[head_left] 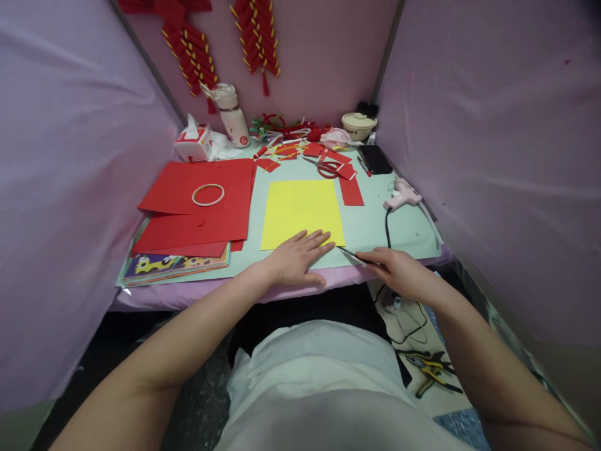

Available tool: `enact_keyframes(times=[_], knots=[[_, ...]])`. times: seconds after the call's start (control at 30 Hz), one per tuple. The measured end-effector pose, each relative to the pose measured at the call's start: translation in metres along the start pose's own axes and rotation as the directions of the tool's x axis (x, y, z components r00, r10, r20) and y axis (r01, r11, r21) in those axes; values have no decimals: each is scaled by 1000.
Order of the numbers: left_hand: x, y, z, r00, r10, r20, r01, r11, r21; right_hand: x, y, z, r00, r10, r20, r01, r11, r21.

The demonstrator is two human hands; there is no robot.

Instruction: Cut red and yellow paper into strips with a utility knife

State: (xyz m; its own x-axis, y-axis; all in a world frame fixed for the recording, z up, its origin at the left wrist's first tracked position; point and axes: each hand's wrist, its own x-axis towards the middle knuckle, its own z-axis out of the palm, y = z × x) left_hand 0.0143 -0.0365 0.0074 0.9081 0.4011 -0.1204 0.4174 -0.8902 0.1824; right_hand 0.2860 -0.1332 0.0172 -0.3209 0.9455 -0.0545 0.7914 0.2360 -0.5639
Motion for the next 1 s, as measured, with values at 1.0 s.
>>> enact_keyframes(times=[1.0], knots=[[-13,-14,4,1000,-1,-9,1,1000,-7,9,-11,9,1000,-22,-8,21,997,-72]])
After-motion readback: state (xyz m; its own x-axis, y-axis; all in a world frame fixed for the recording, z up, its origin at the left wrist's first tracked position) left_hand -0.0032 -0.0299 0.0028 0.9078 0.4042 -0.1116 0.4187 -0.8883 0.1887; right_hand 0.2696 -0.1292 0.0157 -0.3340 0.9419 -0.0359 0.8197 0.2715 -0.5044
